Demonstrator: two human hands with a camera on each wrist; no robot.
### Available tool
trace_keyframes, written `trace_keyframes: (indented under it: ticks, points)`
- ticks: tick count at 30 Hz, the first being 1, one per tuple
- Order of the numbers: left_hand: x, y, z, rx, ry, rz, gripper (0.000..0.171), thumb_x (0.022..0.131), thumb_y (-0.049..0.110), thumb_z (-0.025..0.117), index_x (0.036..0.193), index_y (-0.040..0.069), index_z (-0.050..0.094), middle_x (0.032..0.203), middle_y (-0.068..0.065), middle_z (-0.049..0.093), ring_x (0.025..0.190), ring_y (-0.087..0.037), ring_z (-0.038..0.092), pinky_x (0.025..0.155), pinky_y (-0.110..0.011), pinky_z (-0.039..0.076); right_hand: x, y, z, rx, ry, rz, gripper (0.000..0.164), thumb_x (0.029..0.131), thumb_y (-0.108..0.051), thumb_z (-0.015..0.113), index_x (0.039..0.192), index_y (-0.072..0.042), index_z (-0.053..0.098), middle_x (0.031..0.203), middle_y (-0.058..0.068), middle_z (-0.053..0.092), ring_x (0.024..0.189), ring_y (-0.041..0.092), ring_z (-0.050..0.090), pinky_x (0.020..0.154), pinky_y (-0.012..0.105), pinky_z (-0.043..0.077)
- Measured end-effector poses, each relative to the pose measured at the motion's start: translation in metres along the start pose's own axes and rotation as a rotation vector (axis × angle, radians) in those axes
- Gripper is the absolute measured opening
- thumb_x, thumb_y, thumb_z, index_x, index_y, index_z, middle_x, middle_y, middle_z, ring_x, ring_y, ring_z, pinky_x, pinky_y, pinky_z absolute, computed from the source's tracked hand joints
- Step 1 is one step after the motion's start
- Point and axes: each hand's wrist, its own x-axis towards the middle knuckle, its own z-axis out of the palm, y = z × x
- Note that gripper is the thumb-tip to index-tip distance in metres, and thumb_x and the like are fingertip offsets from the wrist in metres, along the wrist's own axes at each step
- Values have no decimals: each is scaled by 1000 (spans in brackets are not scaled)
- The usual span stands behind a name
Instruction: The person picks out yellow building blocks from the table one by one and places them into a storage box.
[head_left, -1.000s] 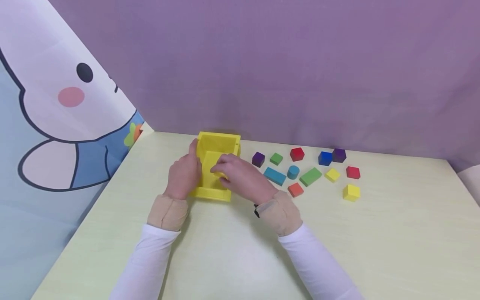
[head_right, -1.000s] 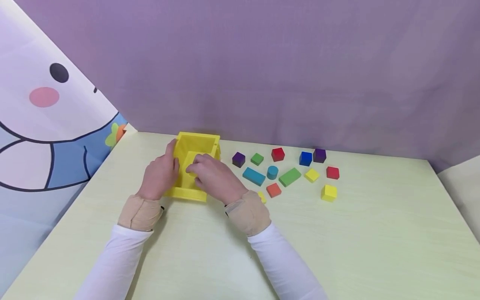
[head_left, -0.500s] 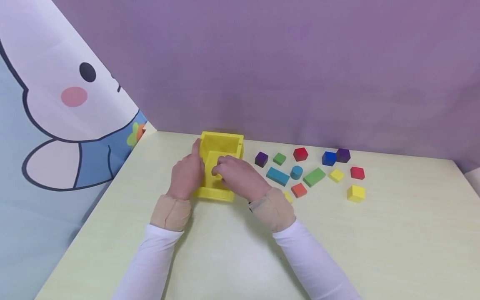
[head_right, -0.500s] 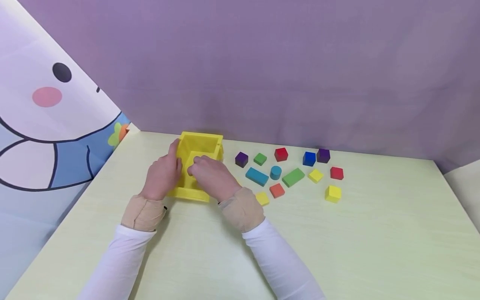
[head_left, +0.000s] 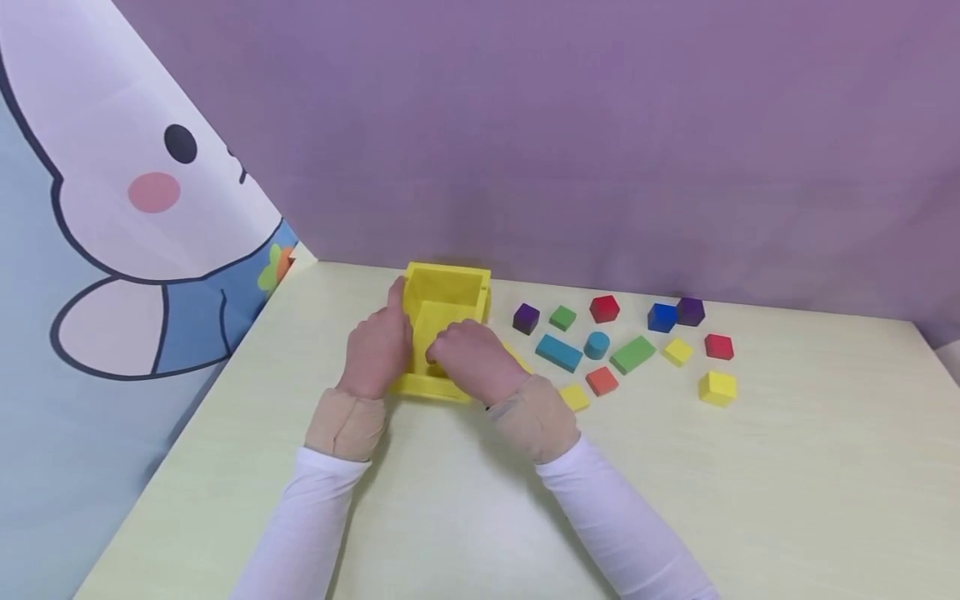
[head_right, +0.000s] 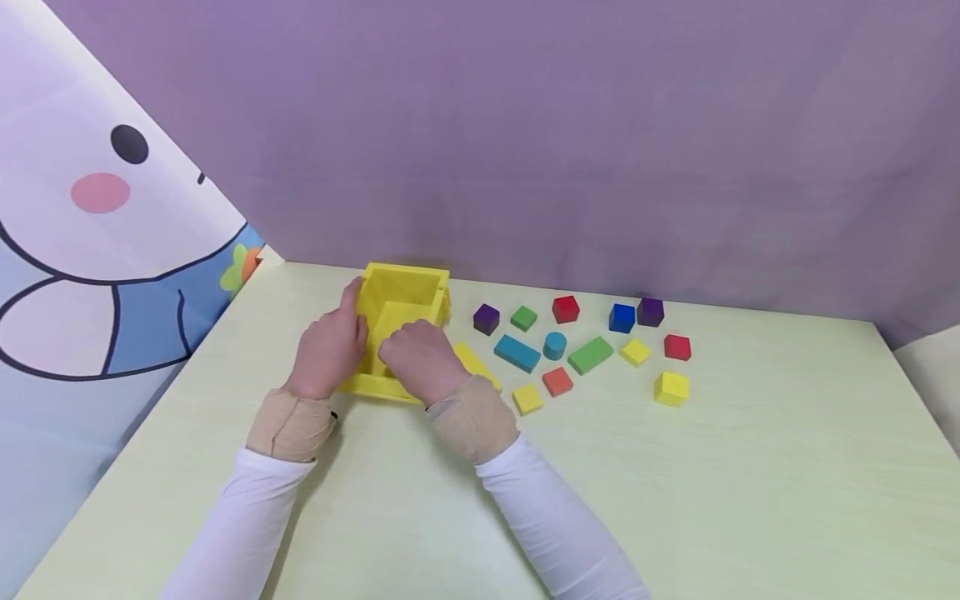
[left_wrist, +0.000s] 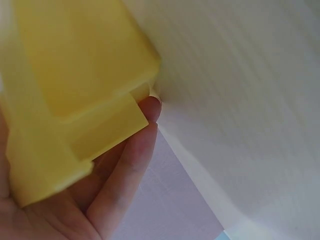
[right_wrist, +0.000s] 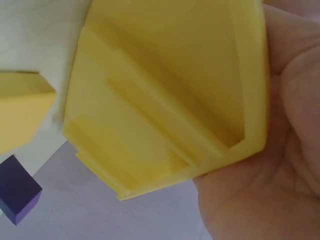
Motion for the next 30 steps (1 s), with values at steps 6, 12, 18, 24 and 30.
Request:
trace_keyframes:
  ticks: [6,12,18,24,30]
  points:
    - [-2,-1,-1,6,0,-3,53,93,18,32,144,10,20,69,-16,54,50,-29,49,46,-43,41,-1,-2,0,1,6,-1,21,88,-11,55,100,-18,71,88,-4,65,75,14,51,77,28,40]
    - [-2,0,-2,3,-12,-10,53,93,17,33,144,10,20,71,-16,55,51,-28,49,47,-43,42,-2,-3,2,-12,27,-2,19,87,-13,57,98,-18,71,86,-4,64,75,14,49,75,27,40]
    - [-4,-1,-2,14,15,12,52,93,18,35,143,10,21,69,-15,54,50,-28,49,47,-43,41,-7,1,0,90,88,-25,26,85,-16,61,111,-14,65,106,1,55,93,15,49,85,22,40]
    - [-4,-2,0,22,28,30,52,93,17,36,143,11,23,65,-14,53,49,-29,48,46,-44,40,-25,10,-4,218,224,28,33,85,-18,61,118,-13,59,121,1,45,112,14,42,91,20,38]
    - [-2,-1,0,27,14,18,52,94,18,36,143,11,20,72,-17,57,54,-32,53,49,-46,42,-44,23,-10,234,373,83,29,86,-12,57,115,-9,58,120,2,46,109,14,46,88,19,40]
